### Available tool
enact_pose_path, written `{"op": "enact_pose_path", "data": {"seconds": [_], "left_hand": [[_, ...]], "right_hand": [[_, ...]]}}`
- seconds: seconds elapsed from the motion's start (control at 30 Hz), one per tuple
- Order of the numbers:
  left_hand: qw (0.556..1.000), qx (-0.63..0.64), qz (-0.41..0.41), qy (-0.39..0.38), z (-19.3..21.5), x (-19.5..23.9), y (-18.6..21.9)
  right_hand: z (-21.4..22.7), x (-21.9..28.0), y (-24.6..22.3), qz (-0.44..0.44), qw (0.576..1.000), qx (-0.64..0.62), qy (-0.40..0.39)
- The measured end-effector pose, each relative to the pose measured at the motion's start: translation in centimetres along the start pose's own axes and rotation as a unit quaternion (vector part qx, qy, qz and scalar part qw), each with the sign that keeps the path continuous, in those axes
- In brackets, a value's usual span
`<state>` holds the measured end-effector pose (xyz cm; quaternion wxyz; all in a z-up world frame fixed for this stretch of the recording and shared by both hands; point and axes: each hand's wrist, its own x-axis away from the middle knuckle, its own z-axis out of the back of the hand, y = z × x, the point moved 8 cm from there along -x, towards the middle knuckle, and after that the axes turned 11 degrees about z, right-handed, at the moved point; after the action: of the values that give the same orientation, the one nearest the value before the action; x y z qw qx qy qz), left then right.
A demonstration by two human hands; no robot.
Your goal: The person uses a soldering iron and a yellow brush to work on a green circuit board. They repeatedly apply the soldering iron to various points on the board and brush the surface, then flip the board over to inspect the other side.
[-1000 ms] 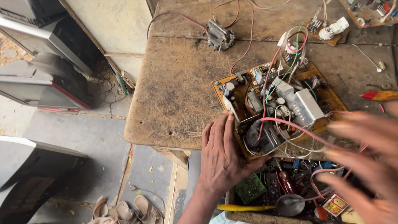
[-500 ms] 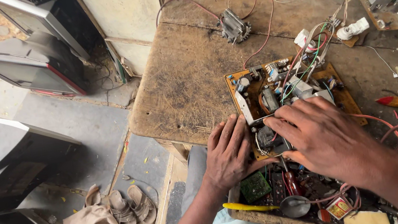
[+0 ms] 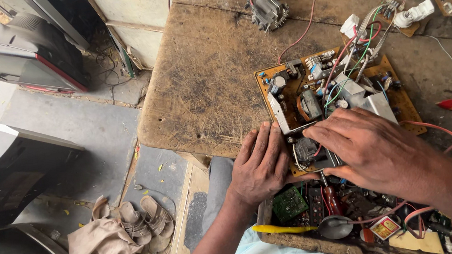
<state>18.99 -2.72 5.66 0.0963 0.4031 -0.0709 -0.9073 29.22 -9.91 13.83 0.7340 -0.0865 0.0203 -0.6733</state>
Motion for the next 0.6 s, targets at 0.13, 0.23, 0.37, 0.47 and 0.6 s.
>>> {"op": "enact_pose_path", "data": {"seconds": [0.13,0.23,0.37,0.47,0.6], "left_hand": [[1.0,0.016,-0.011,0.02,-0.1,0.0,0.0],[0.999,-0.02,-0.021,0.012,-0.6,0.1,-0.1],[1.0,-0.012,-0.024,0.007,-0.8,0.3,-0.2],[1.0,0.007,-0.006,0.009,-1.0,0.4,-0.4],[0.998,0.043,0.026,0.03,-0.9,0.7,-0.4]], "right_hand": [[0.4,0.4,-0.8,0.058,0.996,0.048,0.042],[0.1,0.9,-0.6,0.061,0.995,0.041,0.064],[-1.1,1.4,-1.5,0.074,0.994,0.042,0.07],[-0.8,2.6,-2.1,0.075,0.989,0.047,0.116],[-0.4,3.6,-0.4,0.02,0.991,-0.002,0.132]]}}
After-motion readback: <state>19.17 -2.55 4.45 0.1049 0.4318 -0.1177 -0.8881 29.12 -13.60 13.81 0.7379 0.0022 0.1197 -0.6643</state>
